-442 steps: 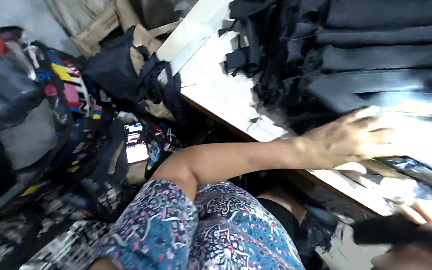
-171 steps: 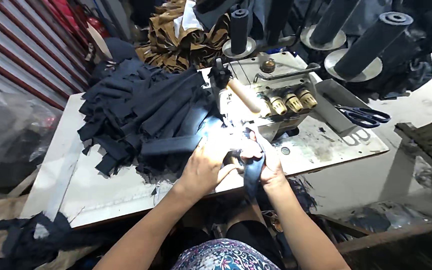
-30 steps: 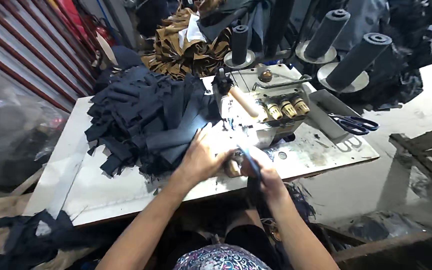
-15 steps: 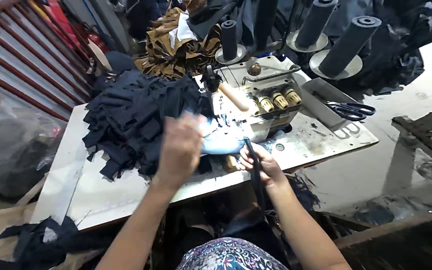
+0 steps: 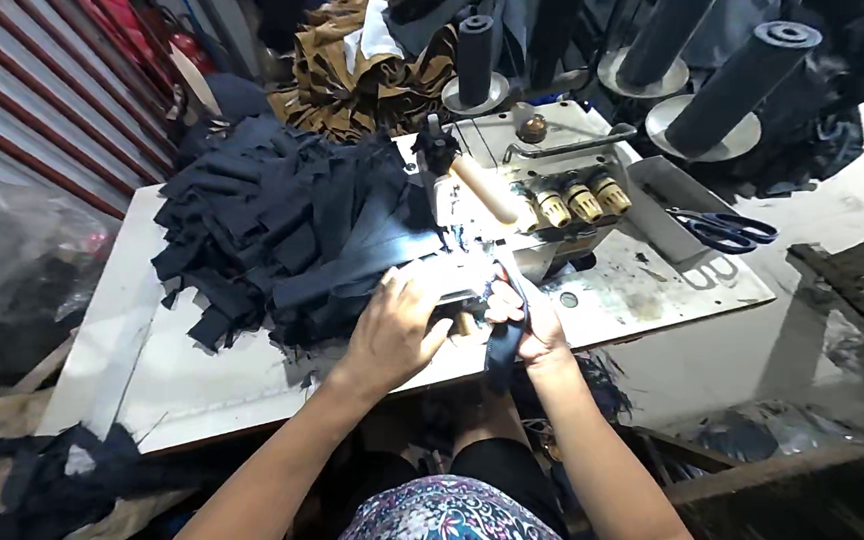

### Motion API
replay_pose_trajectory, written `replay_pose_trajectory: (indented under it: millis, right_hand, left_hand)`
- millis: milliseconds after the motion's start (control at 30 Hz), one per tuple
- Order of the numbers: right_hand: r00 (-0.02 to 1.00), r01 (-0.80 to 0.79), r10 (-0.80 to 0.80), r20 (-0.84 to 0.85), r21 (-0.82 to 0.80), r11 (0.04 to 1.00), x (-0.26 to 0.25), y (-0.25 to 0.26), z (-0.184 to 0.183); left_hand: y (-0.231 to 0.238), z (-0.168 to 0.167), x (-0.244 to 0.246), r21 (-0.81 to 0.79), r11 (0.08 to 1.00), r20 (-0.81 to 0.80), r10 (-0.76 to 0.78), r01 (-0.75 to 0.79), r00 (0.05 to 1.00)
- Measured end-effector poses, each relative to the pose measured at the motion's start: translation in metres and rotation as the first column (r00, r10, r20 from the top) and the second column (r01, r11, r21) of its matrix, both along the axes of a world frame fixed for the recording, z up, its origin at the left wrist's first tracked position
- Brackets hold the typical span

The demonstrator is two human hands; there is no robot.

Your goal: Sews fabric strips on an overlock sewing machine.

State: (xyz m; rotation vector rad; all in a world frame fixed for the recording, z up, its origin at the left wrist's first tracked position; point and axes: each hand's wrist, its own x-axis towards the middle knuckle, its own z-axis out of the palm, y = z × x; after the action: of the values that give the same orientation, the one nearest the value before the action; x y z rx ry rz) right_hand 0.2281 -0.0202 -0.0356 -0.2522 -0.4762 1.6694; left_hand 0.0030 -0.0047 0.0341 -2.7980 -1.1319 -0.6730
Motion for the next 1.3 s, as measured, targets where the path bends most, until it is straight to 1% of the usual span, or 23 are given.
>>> replay_pose_trajectory:
  millis: [100,233,367,433,500,533,600,633,700,733,800,833,867,900,933,967,1000,1033,1067,1100,1167,1233,1300]
  right_hand:
    - [0.999,0.021,-0.021,-0.049,0.002,1.000,-0.001,-0.001,0.002]
    - [0.998,0.058,-0.058,0.010,-0.045,0.997,-0.001,-0.002,0.009]
    - [0.996,0.079,-0.076,0.041,-0.064,0.995,-0.004,-0.001,0.013]
    - [0.994,0.094,-0.090,0.062,-0.067,0.993,-0.005,-0.001,0.010]
    - [0.982,0.128,-0.114,0.149,-0.088,0.988,-0.006,-0.002,0.008]
    - [0.964,0.147,-0.123,0.237,-0.086,0.985,-0.009,-0.006,0.010]
    - [0.875,0.187,-0.154,0.458,-0.026,0.982,-0.018,-0.019,0.020]
    - [0.828,0.178,-0.166,0.535,0.030,0.984,-0.024,-0.029,0.025]
    - [0.803,0.048,-0.119,0.584,0.137,0.989,-0.034,-0.052,0.035]
    - [0.816,-0.055,-0.067,0.574,0.192,0.980,-0.035,-0.061,0.039]
    - [0.840,-0.248,0.022,0.542,0.349,0.904,-0.029,-0.069,0.047]
    - [0.857,-0.303,0.046,0.513,0.429,0.851,-0.024,-0.068,0.050]
    - [0.876,-0.325,0.057,0.479,0.500,0.803,-0.017,-0.066,0.052]
    - [0.899,-0.315,0.061,0.434,0.542,0.779,-0.010,-0.064,0.053]
    - [0.924,-0.278,0.064,0.376,0.551,0.787,-0.002,-0.061,0.051]
    - [0.947,-0.230,0.063,0.314,0.530,0.816,0.004,-0.057,0.047]
    - [0.963,-0.162,0.034,0.266,0.473,0.866,0.008,-0.052,0.041]
    - [0.975,-0.107,0.017,0.220,0.403,0.909,0.008,-0.045,0.033]
    - [0.986,-0.077,0.024,0.165,0.320,0.944,0.005,-0.038,0.026]
    - [0.991,-0.053,0.023,0.129,0.233,0.971,0.001,-0.031,0.019]
    - [0.992,-0.005,-0.008,0.130,0.102,0.995,-0.005,-0.024,0.007]
    - [0.997,-0.021,0.015,0.070,0.090,0.996,0.001,-0.019,-0.005]
    - [0.998,-0.055,0.059,-0.038,0.094,0.994,0.015,-0.017,-0.015]
  left_hand:
    - [-0.001,-0.002,0.009,-0.003,0.998,0.015,-0.059,0.059,0.998]
    - [0.005,-0.007,0.011,-0.023,0.997,0.028,-0.076,0.077,0.997]
    - [0.020,-0.001,0.013,-0.051,0.995,0.052,-0.088,0.090,0.995]
    - [0.031,0.004,0.014,-0.037,0.990,0.051,-0.131,0.133,0.990]
    - [0.039,0.008,0.012,0.003,0.981,0.035,-0.194,0.194,0.980]
    - [0.039,0.009,0.010,-0.010,0.983,0.021,-0.185,0.186,0.982]
    - [0.023,0.017,0.009,-0.150,0.986,0.042,-0.064,0.070,0.997]
    - [0.009,0.021,0.011,-0.210,0.977,0.108,0.004,0.019,0.994]
    - [-0.023,0.028,0.017,-0.244,0.970,0.299,0.062,0.013,0.952]
    - [-0.037,0.031,0.018,-0.248,0.967,0.383,0.046,0.054,0.923]
    - [-0.051,0.043,0.010,-0.248,0.956,0.503,-0.012,0.157,0.864]
    - [-0.051,0.054,0.000,-0.218,0.962,0.533,-0.025,0.165,0.846]
    - [-0.047,0.067,-0.014,-0.152,0.982,0.531,-0.013,0.111,0.847]
    - [-0.037,0.080,-0.033,-0.053,0.999,0.509,0.024,0.003,0.861]
    - [-0.023,0.092,-0.054,0.048,0.989,0.454,0.106,-0.143,0.885]
    - [-0.006,0.100,-0.074,0.131,0.947,0.388,0.224,-0.294,0.894]
    - [0.010,0.104,-0.089,0.166,0.898,0.324,0.340,-0.407,0.883]
    - [0.020,0.102,-0.095,0.158,0.874,0.258,0.413,-0.460,0.873]
    - [0.024,0.096,-0.089,0.134,0.889,0.199,0.408,-0.437,0.891]
    - [0.023,0.084,-0.075,0.135,0.926,0.159,0.330,-0.352,0.930]
    - [0.014,0.048,-0.036,0.169,0.982,0.115,0.070,-0.089,0.991]
    - [0.010,0.013,-0.011,0.117,0.984,0.092,-0.147,0.135,0.985]
    - [0.008,-0.005,-0.006,0.037,0.977,0.096,-0.215,0.212,0.972]
